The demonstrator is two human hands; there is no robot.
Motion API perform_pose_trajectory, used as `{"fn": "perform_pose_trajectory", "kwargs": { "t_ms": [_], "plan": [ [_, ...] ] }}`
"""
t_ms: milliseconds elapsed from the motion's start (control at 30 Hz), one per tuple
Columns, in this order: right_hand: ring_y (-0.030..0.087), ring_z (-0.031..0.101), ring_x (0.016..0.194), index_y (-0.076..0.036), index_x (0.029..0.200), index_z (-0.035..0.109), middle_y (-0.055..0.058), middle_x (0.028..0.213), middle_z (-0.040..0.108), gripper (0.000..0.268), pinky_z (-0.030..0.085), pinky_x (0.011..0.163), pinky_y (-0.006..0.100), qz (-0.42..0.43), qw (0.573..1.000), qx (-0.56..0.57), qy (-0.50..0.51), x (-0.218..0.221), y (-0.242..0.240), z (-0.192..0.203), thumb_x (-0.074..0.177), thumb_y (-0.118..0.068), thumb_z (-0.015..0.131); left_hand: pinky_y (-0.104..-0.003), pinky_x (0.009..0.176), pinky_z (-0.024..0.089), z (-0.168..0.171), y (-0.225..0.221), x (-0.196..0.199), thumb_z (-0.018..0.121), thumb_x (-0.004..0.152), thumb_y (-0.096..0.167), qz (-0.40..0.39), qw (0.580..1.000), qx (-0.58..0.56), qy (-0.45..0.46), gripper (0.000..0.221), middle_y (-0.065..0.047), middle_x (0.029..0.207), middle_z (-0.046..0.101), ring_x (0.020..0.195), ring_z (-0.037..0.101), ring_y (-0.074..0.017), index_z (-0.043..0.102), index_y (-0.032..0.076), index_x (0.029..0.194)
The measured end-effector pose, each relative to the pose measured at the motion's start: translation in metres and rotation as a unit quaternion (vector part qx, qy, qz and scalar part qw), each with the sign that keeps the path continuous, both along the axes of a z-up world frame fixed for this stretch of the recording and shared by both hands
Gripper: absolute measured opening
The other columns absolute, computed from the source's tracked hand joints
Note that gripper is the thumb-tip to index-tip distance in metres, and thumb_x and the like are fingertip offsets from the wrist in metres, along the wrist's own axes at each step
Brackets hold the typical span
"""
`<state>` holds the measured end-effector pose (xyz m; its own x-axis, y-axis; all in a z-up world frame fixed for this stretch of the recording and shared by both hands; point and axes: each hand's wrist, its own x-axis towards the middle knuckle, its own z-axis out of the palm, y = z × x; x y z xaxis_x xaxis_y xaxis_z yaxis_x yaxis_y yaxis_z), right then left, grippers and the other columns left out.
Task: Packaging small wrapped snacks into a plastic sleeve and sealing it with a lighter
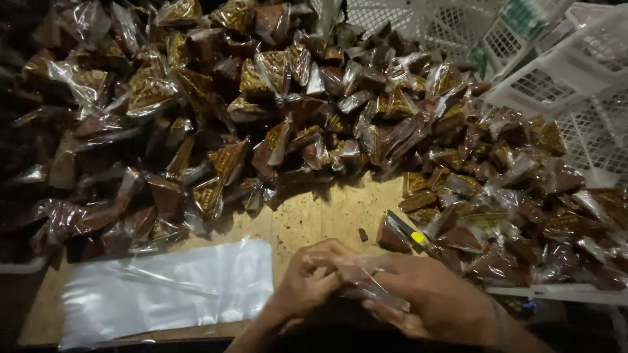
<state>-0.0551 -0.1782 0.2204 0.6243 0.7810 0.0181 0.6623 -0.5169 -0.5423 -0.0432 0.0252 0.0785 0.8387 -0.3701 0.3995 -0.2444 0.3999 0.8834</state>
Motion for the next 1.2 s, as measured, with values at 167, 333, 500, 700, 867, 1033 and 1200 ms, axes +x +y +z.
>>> {"fn": "perform_pose_trajectory", "kwargs": {
  "t_ms": [167, 333, 500, 700, 867, 1033, 1200],
  "plan": [
    [0.028, 0.072, 0.089, -0.014, 0.126, 0.066, 0.010, 0.113, 0.073, 0.034, 0.061, 0.062, 0.042, -0.003, 0.995, -0.034, -0.094, -0.002, -0.001, -0.021, 0.099, -0.034, 0.064, -0.027, 0.059, 0.044, 0.023, -0.009, -0.011, 0.062, 0.095, 0.002, 0.081, 0.997, 0.007, 0.007, 0.016, -0.003, 0.077, 0.062, 0.068, 0.054, -0.0135, 0.067, 0.009, 0.081],
    [0.027, 0.081, 0.078, -0.006, 0.080, 0.073, 0.013, 0.086, 0.080, 0.016, 0.070, 0.063, 0.032, -0.029, 0.975, 0.065, -0.208, 0.010, -0.021, 0.013, 0.090, -0.018, 0.074, -0.029, 0.058, 0.059, 0.009, -0.009, -0.006, 0.062, 0.099, 0.022, 0.108, 0.991, 0.045, 0.066, 0.020, -0.006, 0.085, 0.071, 0.073, 0.067, -0.0178, 0.071, 0.012, 0.084],
    [0.030, 0.064, 0.112, -0.019, 0.131, 0.066, 0.018, 0.138, 0.059, 0.053, 0.063, 0.083, 0.045, -0.028, 0.992, -0.118, -0.045, 0.019, -0.022, 0.008, 0.083, -0.035, 0.081, -0.028, 0.056, 0.042, 0.027, -0.002, -0.004, 0.068, 0.098, 0.011, 0.133, 0.988, 0.080, 0.009, 0.019, -0.002, 0.072, 0.061, 0.064, 0.056, -0.0125, 0.072, 0.007, 0.079],
    [0.026, 0.066, 0.111, -0.023, 0.111, 0.076, 0.004, 0.117, 0.074, 0.030, 0.063, 0.080, 0.041, -0.074, 0.989, -0.062, -0.109, 0.028, -0.026, 0.025, 0.083, -0.036, 0.077, -0.029, 0.061, 0.050, 0.025, -0.010, -0.004, 0.069, 0.097, 0.015, 0.133, 0.987, 0.089, 0.022, 0.019, -0.005, 0.077, 0.069, 0.068, 0.061, -0.0151, 0.073, 0.008, 0.080],
    [0.018, 0.063, 0.068, -0.014, 0.098, 0.065, 0.002, 0.084, 0.070, 0.013, 0.053, 0.049, 0.032, -0.080, 0.982, -0.042, -0.164, 0.019, 0.000, 0.011, 0.096, -0.026, 0.067, -0.032, 0.079, 0.055, 0.045, -0.006, -0.006, 0.075, 0.084, 0.025, 0.068, 0.985, 0.158, 0.011, 0.025, -0.008, 0.100, 0.071, 0.092, 0.066, -0.0194, 0.074, 0.008, 0.103],
    [0.019, 0.071, 0.060, -0.006, 0.097, 0.069, 0.006, 0.076, 0.074, 0.014, 0.057, 0.046, 0.033, -0.074, 0.953, 0.060, -0.289, 0.018, -0.008, -0.004, 0.099, -0.017, 0.060, -0.033, 0.087, 0.064, 0.010, 0.005, 0.000, 0.084, 0.077, 0.036, 0.042, 0.978, 0.203, 0.013, 0.046, -0.010, 0.110, 0.076, 0.099, 0.071, -0.0205, 0.074, 0.009, 0.113],
    [0.011, 0.066, 0.052, -0.008, 0.118, 0.052, 0.004, 0.082, 0.075, 0.038, 0.050, 0.042, 0.029, -0.094, 0.953, 0.138, -0.252, 0.017, -0.038, -0.033, 0.085, 0.003, 0.067, -0.029, 0.082, 0.057, 0.000, 0.011, 0.000, 0.075, 0.092, 0.026, 0.078, 0.984, 0.151, -0.055, 0.012, 0.001, 0.098, 0.080, 0.090, 0.072, -0.0119, 0.077, 0.020, 0.102]
  ]
}}
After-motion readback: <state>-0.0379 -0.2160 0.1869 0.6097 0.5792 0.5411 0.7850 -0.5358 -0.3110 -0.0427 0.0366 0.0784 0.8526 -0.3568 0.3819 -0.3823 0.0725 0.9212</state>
